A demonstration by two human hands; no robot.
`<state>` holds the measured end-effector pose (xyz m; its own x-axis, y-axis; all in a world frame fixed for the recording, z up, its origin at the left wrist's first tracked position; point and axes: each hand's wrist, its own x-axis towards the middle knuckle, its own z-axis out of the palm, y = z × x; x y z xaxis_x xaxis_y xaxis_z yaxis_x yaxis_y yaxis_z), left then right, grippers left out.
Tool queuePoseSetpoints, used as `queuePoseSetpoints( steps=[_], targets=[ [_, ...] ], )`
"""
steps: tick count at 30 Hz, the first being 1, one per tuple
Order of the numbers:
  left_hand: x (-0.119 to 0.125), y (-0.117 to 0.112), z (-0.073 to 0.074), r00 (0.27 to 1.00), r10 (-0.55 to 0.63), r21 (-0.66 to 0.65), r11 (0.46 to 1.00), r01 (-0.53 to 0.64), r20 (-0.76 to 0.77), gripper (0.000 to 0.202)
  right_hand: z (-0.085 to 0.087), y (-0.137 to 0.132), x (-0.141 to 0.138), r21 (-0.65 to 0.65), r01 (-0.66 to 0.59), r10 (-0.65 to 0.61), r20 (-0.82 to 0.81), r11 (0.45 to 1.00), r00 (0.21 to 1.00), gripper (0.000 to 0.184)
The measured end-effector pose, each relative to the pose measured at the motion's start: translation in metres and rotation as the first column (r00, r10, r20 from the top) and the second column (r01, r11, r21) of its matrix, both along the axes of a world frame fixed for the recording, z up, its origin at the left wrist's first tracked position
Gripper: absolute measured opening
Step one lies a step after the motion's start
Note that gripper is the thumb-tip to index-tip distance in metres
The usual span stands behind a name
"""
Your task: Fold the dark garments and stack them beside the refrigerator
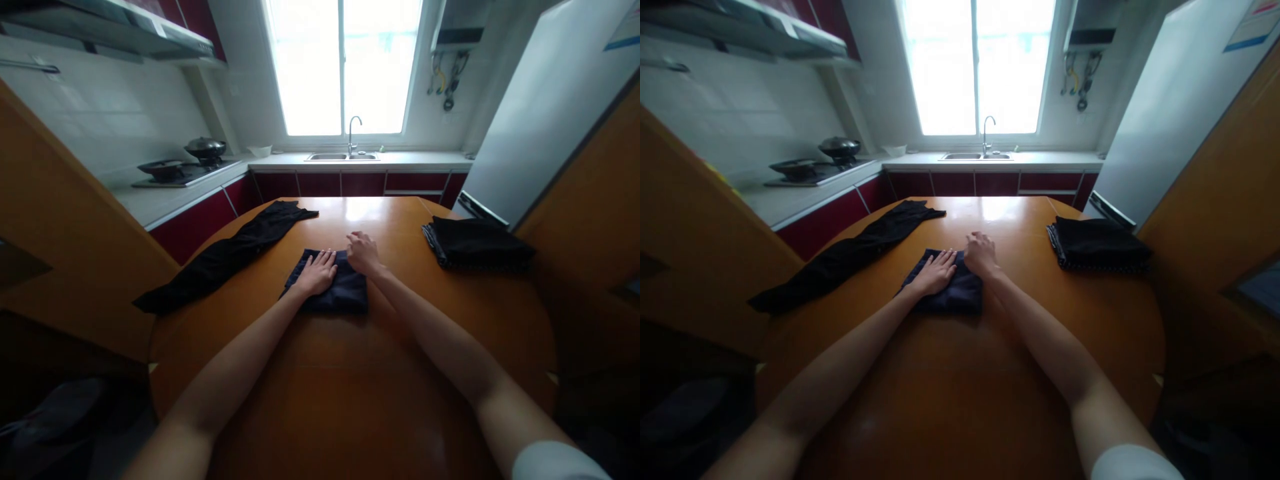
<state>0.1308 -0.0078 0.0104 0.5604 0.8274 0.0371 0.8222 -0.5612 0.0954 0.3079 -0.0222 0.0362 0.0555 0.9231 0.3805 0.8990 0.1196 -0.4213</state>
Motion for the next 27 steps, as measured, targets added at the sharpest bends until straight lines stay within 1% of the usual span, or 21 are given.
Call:
queuePoseSetpoints(
  steps=[1,2,4,6,8,12,16,19,21,22,23,24,25,26,27],
  targets=[
    [0.0,0.0,0.0,1.0,0.0,0.006,1.0,0.0,-0.006,0.061,-0.002,-0.005,-0.008,-0.019,-0.058,0.06,0.07,0.998,0.996,0.047],
    [0.0,0.001,-0.001,1.0,0.003,0.011,1.0,-0.003,-0.013,0.061,-0.005,-0.009,-0.015,-0.058,-0.089,0.096,0.124,0.994,0.988,0.048],
    [-0.003,0.003,-0.002,0.999,0.022,0.024,0.999,-0.021,-0.024,0.061,-0.013,-0.014,-0.023,-0.135,-0.091,0.116,0.191,0.987,0.975,0.052],
    [-0.007,0.008,-0.003,0.998,0.055,0.03,0.998,-0.054,-0.027,0.062,-0.019,-0.016,-0.024,-0.168,-0.061,0.096,0.207,0.984,0.974,0.054],
    [-0.014,0.014,-0.003,0.995,0.101,0.004,0.995,-0.101,-0.013,0.063,-0.021,-0.015,-0.019,-0.172,-0.03,0.062,0.182,0.985,0.981,0.055],
    [-0.03,0.027,-0.002,0.979,0.202,-0.062,0.978,-0.2,0.033,0.064,-0.016,-0.009,0.0,-0.227,0.039,-0.026,0.059,0.973,0.998,0.052],
    [-0.038,0.029,0.0,0.973,0.229,-0.085,0.971,-0.225,0.032,0.063,-0.011,-0.007,0.029,-0.278,0.123,-0.134,-0.02,0.953,0.991,0.048],
    [-0.037,0.025,0.002,0.972,0.233,-0.082,0.97,-0.23,0.018,0.062,-0.005,-0.009,0.047,-0.247,0.184,-0.198,-0.036,0.951,0.979,0.049],
    [-0.036,0.024,0.003,0.973,0.233,-0.064,0.971,-0.232,0.001,0.061,0.001,-0.012,0.047,-0.199,0.192,-0.205,-0.048,0.961,0.977,0.049],
    [-0.036,0.024,0.003,0.973,0.23,-0.057,0.972,-0.23,-0.003,0.06,0.004,-0.015,0.042,-0.162,0.164,-0.174,-0.05,0.973,0.983,0.048],
    [-0.036,0.024,0.002,0.974,0.228,-0.054,0.972,-0.228,-0.002,0.06,0.006,-0.019,0.034,-0.122,0.106,-0.112,-0.045,0.987,0.993,0.048],
    [-0.036,0.024,0.002,0.974,0.227,-0.057,0.972,-0.227,0.006,0.06,0.007,-0.025,0.023,-0.089,0.017,-0.019,-0.028,0.996,0.999,0.047],
    [-0.037,0.024,0.001,0.974,0.226,-0.064,0.972,-0.224,0.019,0.06,0.006,-0.033,0.01,-0.07,-0.095,0.095,-0.002,0.993,0.995,0.047],
    [-0.037,0.023,0.001,0.974,0.224,-0.074,0.972,-0.221,0.032,0.061,0.004,-0.042,-0.003,-0.071,-0.213,0.216,0.031,0.974,0.976,0.048],
    [-0.037,0.023,0.001,0.974,0.222,-0.083,0.972,-0.218,0.043,0.061,0.0,-0.051,-0.016,-0.098,-0.32,0.327,0.065,0.942,0.943,0.05]
  ],
)
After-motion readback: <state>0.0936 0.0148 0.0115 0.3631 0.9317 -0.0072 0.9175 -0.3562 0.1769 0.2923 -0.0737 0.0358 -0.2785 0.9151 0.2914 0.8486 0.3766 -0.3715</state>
